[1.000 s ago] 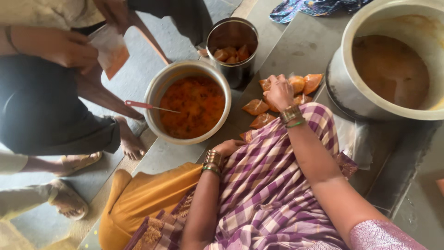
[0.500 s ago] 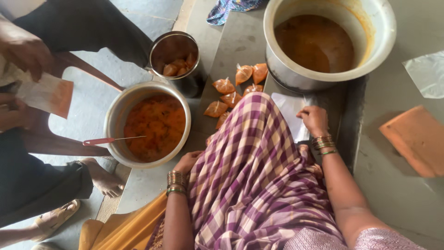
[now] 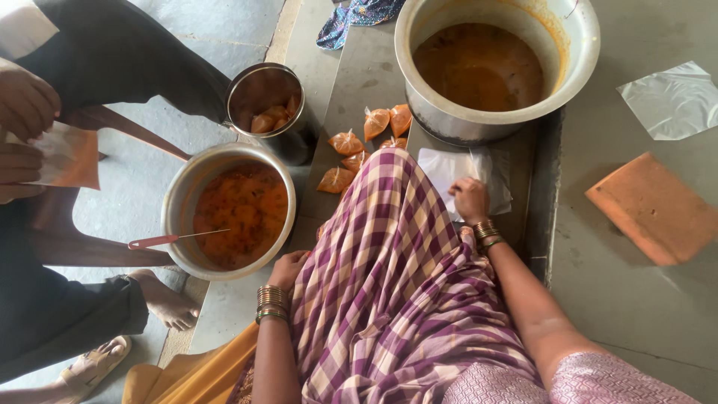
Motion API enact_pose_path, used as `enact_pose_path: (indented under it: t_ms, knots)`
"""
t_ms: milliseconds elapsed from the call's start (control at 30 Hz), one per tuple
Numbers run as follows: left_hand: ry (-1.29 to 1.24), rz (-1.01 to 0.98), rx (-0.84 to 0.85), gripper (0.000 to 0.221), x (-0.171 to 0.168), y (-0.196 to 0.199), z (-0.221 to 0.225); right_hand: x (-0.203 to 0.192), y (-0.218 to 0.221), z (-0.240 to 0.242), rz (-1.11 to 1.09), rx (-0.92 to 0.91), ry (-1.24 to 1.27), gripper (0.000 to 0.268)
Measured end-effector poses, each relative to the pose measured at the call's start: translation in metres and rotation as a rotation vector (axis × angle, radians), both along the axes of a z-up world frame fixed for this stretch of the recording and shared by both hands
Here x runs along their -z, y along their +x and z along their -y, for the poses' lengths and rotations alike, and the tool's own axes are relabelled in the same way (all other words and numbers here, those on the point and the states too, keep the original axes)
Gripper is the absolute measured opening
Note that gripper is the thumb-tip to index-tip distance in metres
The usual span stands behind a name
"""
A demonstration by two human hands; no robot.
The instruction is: The person scoops a thick orange liquid from a large metal pot into small plastic bags using a ladle, then ties each bag and places it on the floor. A man sitting nearby also scoops the liquid into bags and places them into a metal container.
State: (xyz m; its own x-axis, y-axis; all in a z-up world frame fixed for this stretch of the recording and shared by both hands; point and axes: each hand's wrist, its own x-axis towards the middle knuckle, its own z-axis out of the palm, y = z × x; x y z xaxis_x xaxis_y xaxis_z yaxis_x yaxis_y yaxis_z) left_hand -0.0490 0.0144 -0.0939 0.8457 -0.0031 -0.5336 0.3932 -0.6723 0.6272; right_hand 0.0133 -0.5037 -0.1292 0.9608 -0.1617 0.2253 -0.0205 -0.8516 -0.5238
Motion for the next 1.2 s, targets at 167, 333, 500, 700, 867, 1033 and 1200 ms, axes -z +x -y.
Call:
enact_pose_path:
  t_ms: [167, 333, 500, 700, 867, 1033, 1200]
  knots:
    - [0.174, 0.454, 0.013, 0.034, -0.038, 0.002, 0.007, -0.079, -0.004, 0.002, -0.006, 0.261, 0.328, 0.015]
    - [0.037, 0.592, -0.203, 0.031, -0.127, 0.007, 0.038, -0.179, -0.01, -0.03, 0.16, 0.2, 0.627, 0.02]
    - [-0.23, 0.845, -0.052, 0.036, -0.217, -0.013, 0.101, -0.24, -0.015, -0.099, 0.379, -0.047, 0.471, 0.011]
    - [-0.254, 0.975, -0.054, 0.074, -0.278, -0.031, 0.134, -0.282, -0.018, -0.212, 0.641, -0.376, 0.184, 0.006]
    - [-0.519, 0.84, -0.509, 0.027, -0.272, -0.033, 0.097, -0.298, -0.022, -0.285, 0.701, -0.58, 0.155, 0.006]
    - [-0.479, 0.918, -0.731, 0.015, -0.249, -0.038, 0.036, -0.294, -0.024, -0.335, 0.694, -0.769, 0.231, 0.011]
    - [-0.456, 0.909, -1.043, 0.01, -0.234, -0.033, -0.007, -0.286, -0.016, -0.368, 0.626, -0.858, 0.343, 0.028]
